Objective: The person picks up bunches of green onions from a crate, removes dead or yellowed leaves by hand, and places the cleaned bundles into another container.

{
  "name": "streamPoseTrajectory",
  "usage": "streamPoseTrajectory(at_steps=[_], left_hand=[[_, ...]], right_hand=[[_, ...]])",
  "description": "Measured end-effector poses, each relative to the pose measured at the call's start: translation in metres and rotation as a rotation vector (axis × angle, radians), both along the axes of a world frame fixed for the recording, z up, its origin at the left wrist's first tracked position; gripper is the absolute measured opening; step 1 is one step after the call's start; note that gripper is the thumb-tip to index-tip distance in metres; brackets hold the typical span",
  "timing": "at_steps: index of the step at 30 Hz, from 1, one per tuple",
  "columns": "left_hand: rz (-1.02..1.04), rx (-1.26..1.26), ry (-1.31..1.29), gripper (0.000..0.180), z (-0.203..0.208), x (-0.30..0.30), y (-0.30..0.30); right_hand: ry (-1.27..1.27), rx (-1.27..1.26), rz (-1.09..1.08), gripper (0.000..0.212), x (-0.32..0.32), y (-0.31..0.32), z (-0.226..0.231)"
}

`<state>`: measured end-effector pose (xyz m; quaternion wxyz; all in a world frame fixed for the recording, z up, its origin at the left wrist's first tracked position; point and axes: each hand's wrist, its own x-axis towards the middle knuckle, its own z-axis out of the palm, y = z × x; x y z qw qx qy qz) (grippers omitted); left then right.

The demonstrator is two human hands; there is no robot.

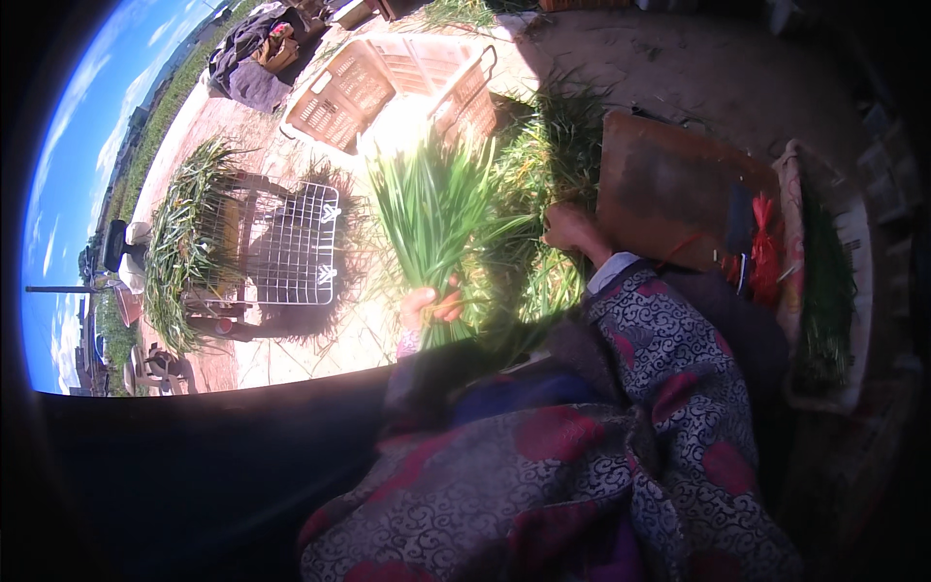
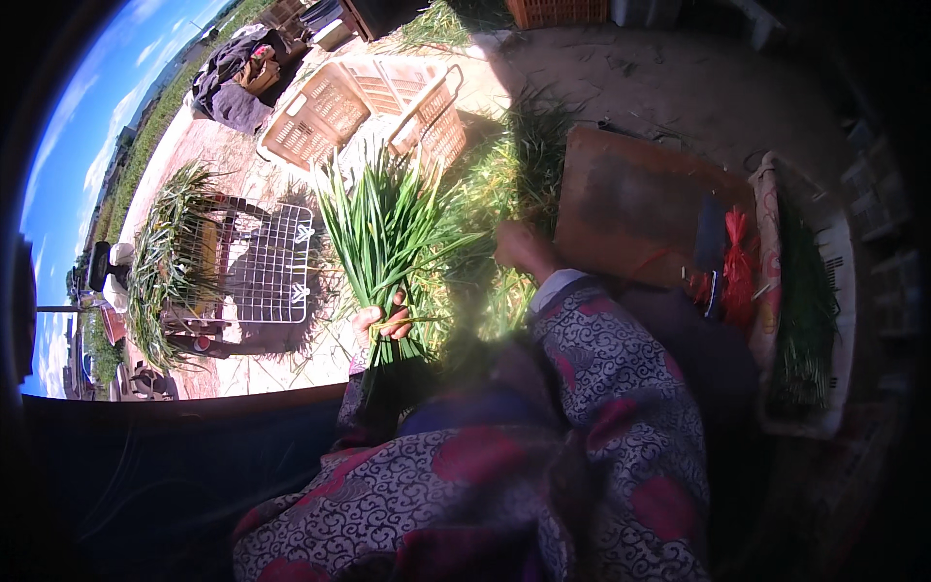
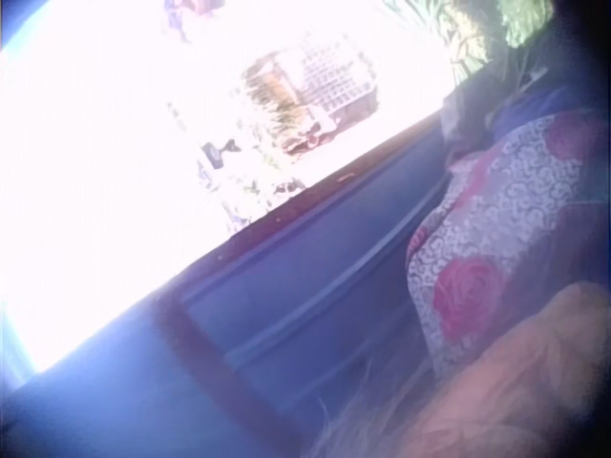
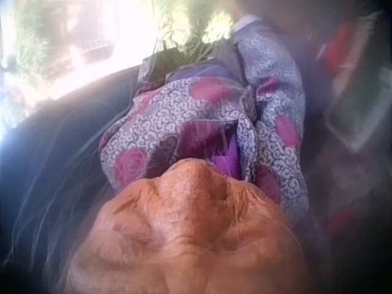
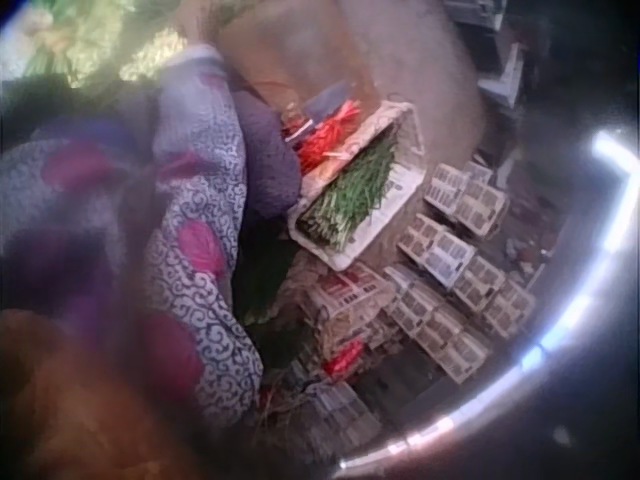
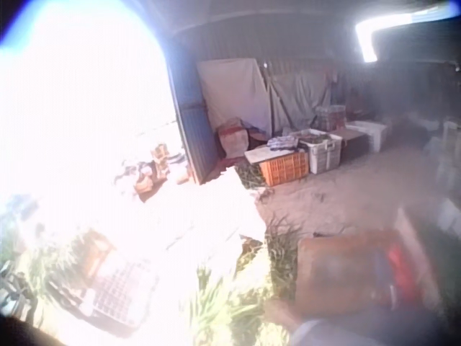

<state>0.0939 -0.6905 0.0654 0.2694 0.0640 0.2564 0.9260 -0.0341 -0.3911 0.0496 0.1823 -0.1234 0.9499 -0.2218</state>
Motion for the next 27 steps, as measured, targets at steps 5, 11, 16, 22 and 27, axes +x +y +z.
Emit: streamPoseTrajectory(at_steps=[5,11,16,22,27], left_hand=[[0.012,-0.081,-0.018,0.043,-0.008,0.009,-0.007],[-0.137,-0.200,-0.093,0.048,-0.015,0.010,0.002],[-0.134,-0.127,-0.120,0.048,-0.025,0.010,0.004],[-0.086,-0.124,-0.061,0.047,-0.026,0.014,-0.011],[-0.093,0.002,-0.013,0.043,-0.027,0.008,-0.019]], right_hand=[[-0.003,-1.027,-0.319,0.026,-0.014,-0.002,0.070],[-0.339,-1.065,-0.306,0.018,-0.025,-0.008,0.048],[-0.414,-1.181,-0.432,0.019,-0.022,-0.017,0.043],[-0.019,-1.034,-0.530,0.022,-0.036,-0.006,0.060],[0.377,-1.428,-0.965,0.029,-0.083,0.080,0.026]])
